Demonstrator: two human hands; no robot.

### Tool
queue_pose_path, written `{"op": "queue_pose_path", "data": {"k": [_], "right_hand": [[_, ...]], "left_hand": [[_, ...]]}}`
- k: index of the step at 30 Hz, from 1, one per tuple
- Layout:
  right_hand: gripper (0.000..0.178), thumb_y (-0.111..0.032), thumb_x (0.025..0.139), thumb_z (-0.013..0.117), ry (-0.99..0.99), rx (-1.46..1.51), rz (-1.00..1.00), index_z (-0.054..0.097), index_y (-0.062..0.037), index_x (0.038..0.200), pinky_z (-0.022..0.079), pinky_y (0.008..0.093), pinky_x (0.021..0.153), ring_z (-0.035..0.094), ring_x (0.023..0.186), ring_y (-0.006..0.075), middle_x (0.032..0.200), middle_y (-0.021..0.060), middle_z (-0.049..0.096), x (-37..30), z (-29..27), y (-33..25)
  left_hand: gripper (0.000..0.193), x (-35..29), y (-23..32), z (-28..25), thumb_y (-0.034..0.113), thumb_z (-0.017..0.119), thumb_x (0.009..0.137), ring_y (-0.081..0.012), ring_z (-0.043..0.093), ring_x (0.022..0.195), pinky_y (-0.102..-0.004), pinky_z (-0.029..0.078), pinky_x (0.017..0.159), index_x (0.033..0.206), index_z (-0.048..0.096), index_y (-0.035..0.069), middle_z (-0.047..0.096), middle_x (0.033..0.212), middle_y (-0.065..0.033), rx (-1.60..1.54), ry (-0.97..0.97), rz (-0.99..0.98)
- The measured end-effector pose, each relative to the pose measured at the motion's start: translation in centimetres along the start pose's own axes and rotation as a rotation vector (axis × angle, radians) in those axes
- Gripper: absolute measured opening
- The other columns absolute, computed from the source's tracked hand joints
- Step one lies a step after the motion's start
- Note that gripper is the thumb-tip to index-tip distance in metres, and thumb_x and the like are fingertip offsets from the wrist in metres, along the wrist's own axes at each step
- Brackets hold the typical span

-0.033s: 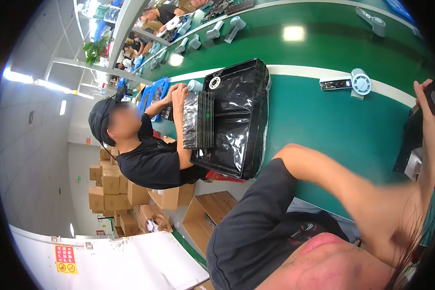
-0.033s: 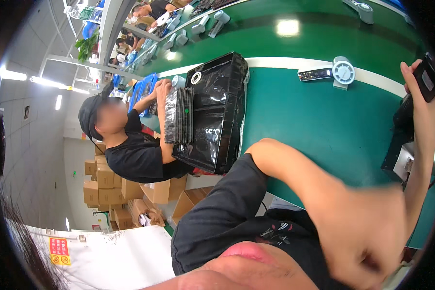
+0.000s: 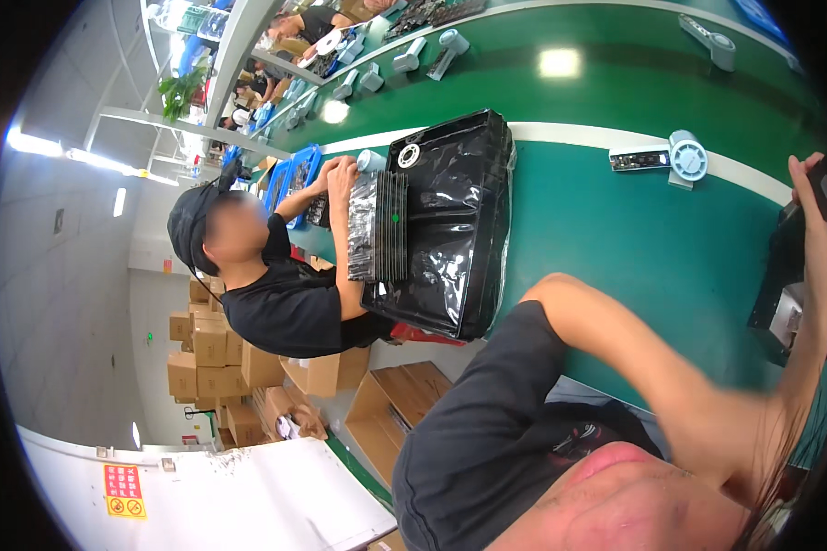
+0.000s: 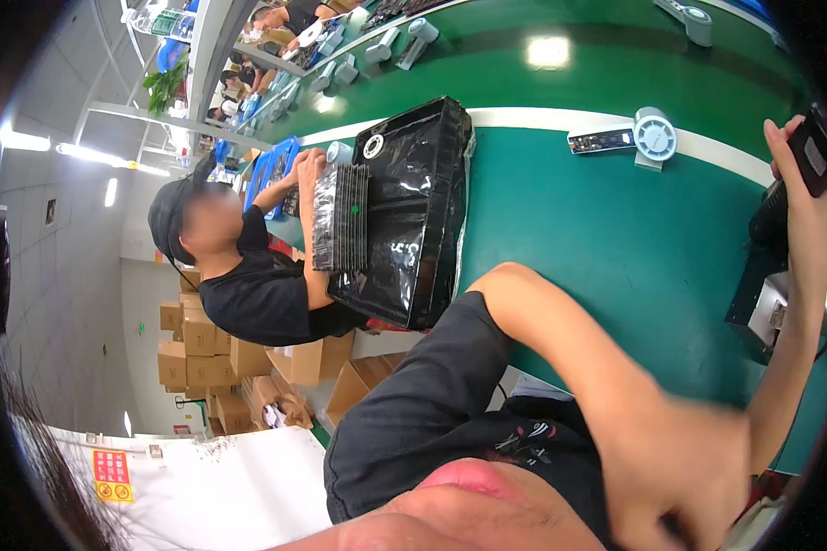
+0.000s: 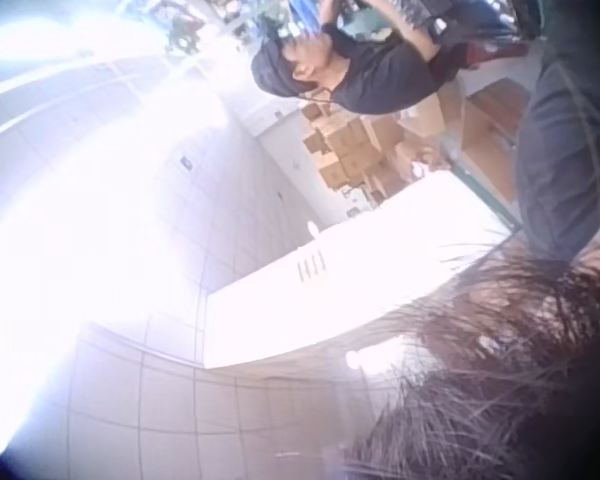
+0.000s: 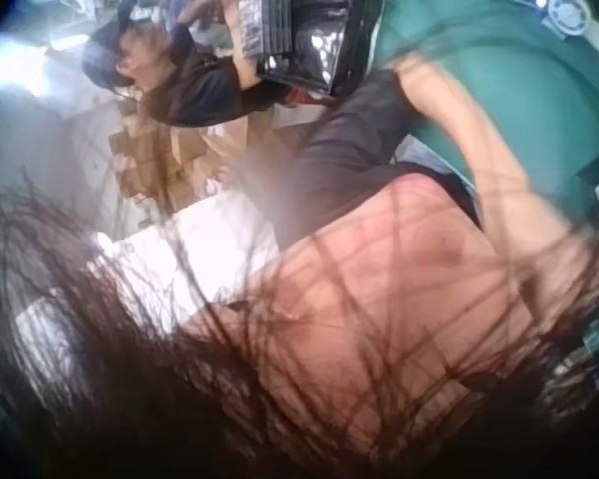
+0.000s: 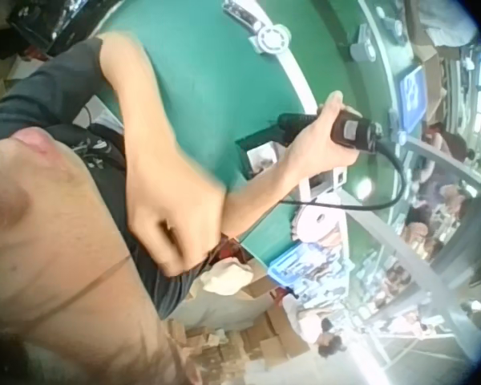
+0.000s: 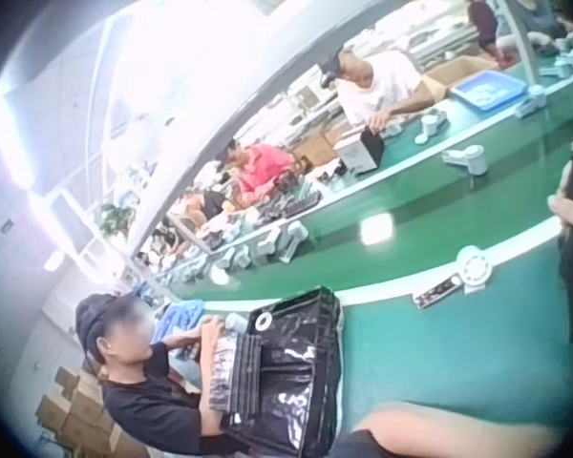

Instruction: Assembling components on a PCB using a heat gun on an industrial assembly line.

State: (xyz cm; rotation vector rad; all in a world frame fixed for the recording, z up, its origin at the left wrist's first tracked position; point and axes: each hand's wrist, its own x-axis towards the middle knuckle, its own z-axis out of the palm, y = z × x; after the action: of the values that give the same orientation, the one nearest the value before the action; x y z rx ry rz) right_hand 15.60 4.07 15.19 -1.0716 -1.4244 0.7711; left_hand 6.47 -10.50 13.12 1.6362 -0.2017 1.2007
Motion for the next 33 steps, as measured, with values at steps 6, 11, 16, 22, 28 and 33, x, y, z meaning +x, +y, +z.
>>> {"op": "queue_pose_path", "data": {"k": [6,11,16,22,28,33], "right_hand": [[0.028,-0.031,0.088,0.075,0.059,-0.402,-0.087,0.063,-0.0074,0.098,0.040,0.0209,0.069,0.051,0.074,0.0066,0.082,-0.0024,0.055,0.3,-2.0,6.0],[0.031,-0.034,0.085,0.077,0.038,-0.179,-0.031,0.064,-0.0065,0.090,0.039,0.0224,0.064,0.050,0.069,0.0064,0.075,-0.0034,0.056,0.3,-0.2,2.4],[0.022,-0.021,0.087,0.075,0.065,-0.119,0.035,0.060,-0.0061,0.091,0.043,0.0225,0.070,0.053,0.075,0.0061,0.081,-0.0031,0.058,-0.2,-0.8,1.7],[0.024,-0.022,0.086,0.076,0.079,-0.091,0.015,0.058,-0.0056,0.090,0.044,0.0233,0.068,0.053,0.075,0.0069,0.079,-0.0021,0.057,-0.4,-1.3,1.4],[0.027,-0.025,0.084,0.078,0.037,-0.078,0.048,0.060,-0.0058,0.090,0.044,0.0244,0.065,0.055,0.072,0.0071,0.078,-0.0004,0.061,-0.3,-0.9,1.3],[0.027,-0.025,0.083,0.078,0.041,-0.094,-0.008,0.060,-0.0053,0.086,0.044,0.0254,0.066,0.054,0.070,0.0071,0.076,-0.0013,0.060,-0.5,-1.0,1.2]], "left_hand": [[0.038,-8.0,-3.3,7.0,0.040,0.053,0.096,-0.0388,0.059,0.084,-0.0462,0.047,0.073,0.095,0.056,0.001,0.059,0.089,-0.0194,0.238,-0.535,-0.144],[0.045,-13.7,-8.5,6.0,0.048,0.055,0.091,-0.0374,0.068,0.083,-0.0505,0.052,0.069,0.077,0.071,0.008,0.071,0.084,-0.0153,0.342,-0.973,-0.342],[0.023,-17.2,-10.4,7.4,0.033,0.059,0.087,-0.0306,0.069,0.092,-0.0520,0.050,0.078,0.085,0.073,0.014,0.073,0.093,-0.0081,0.736,-1.550,-0.150],[0.019,-15.1,-9.3,6.7,0.026,0.060,0.084,-0.0297,0.069,0.091,-0.0474,0.050,0.079,0.082,0.072,0.012,0.072,0.090,-0.0086,0.655,-1.420,-0.276],[0.023,-10.1,-6.6,4.2,0.024,0.066,0.081,-0.0402,0.066,0.079,-0.0491,0.052,0.072,0.081,0.069,0.001,0.067,0.077,-0.0191,0.204,-1.287,-0.526],[0.018,2.8,1.4,-4.0,0.017,0.065,0.076,-0.0356,0.060,0.057,-0.0449,0.046,0.052,0.066,0.060,0.003,0.060,0.060,-0.0143,0.370,-0.612,-0.296]]}}
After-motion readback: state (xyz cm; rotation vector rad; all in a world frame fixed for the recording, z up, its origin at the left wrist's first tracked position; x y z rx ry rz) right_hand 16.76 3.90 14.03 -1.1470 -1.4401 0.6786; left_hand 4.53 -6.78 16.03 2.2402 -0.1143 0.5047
